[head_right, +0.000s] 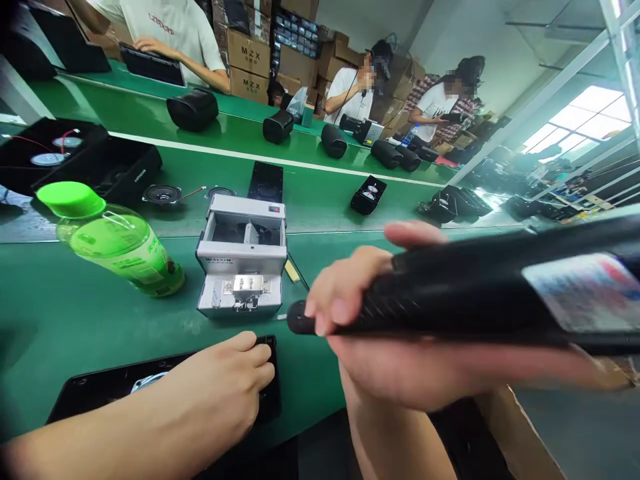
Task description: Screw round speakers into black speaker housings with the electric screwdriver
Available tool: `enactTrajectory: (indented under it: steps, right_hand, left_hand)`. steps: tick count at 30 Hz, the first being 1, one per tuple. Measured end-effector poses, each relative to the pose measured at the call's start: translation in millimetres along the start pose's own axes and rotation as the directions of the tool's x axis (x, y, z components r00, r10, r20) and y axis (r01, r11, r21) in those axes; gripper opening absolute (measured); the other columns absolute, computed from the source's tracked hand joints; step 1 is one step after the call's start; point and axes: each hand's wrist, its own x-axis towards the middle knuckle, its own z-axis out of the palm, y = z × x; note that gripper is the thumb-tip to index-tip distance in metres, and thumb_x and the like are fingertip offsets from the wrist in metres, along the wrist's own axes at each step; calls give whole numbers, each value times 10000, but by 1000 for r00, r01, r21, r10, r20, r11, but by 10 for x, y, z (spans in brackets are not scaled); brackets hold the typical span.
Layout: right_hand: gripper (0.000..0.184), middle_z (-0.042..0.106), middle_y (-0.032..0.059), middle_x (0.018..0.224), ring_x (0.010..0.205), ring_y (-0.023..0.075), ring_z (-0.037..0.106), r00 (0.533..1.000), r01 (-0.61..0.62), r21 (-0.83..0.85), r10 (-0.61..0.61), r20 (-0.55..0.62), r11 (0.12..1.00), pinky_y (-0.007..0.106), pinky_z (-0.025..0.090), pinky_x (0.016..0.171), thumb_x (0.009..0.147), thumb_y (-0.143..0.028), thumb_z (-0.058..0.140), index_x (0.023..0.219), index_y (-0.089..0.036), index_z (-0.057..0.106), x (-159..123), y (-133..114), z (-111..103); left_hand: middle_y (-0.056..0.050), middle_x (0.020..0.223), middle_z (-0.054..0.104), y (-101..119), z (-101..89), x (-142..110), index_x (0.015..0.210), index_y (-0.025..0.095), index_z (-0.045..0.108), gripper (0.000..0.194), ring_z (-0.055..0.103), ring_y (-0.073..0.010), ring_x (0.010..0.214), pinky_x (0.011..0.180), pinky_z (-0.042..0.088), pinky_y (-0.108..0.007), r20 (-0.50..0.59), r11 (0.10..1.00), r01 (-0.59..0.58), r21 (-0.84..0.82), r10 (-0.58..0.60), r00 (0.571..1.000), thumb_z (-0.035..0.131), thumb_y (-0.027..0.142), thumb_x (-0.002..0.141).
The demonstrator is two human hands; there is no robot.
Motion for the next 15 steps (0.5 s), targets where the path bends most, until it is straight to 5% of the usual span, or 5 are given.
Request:
enactTrajectory:
  steps: [6, 12, 15]
  right_hand:
    - [767, 794, -48, 651, 465, 209, 683, 996, 60, 85, -65, 56, 995, 356, 574, 452, 938, -1094, 870, 1078, -340, 893, 295, 493, 566]
    - [846, 760, -44, 623, 422, 186, 610, 986, 26, 134, -47, 161, 991, 307, 526, 426, 908, -1122, 850, 1103, -301, 900, 256, 845, 634]
    - [900, 757, -49, 634, 430, 171, 617, 995, 32, 113, -43, 95, 993, 283, 538, 440, 926, -1144, 812, 1179, -283, 882, 261, 908, 654]
  left_hand:
    - [-53, 849, 844, -20, 167, -56, 691, 283, 761, 488, 705, -275, 938, 905, 498, -503, 14, 1000, 22, 9, -22, 1000, 1166, 517, 828]
    - [1, 568, 525, -105, 310, 42, 578, 279, 516, 682, 569, -244, 774, 790, 422, -505, -15, 1000, -18, -14, 18, 1000, 1156, 410, 775]
    - [3, 609, 542, -130, 220, 7, 608, 266, 512, 661, 574, -234, 795, 780, 391, -494, -68, 998, -57, -23, 55, 996, 1135, 343, 816]
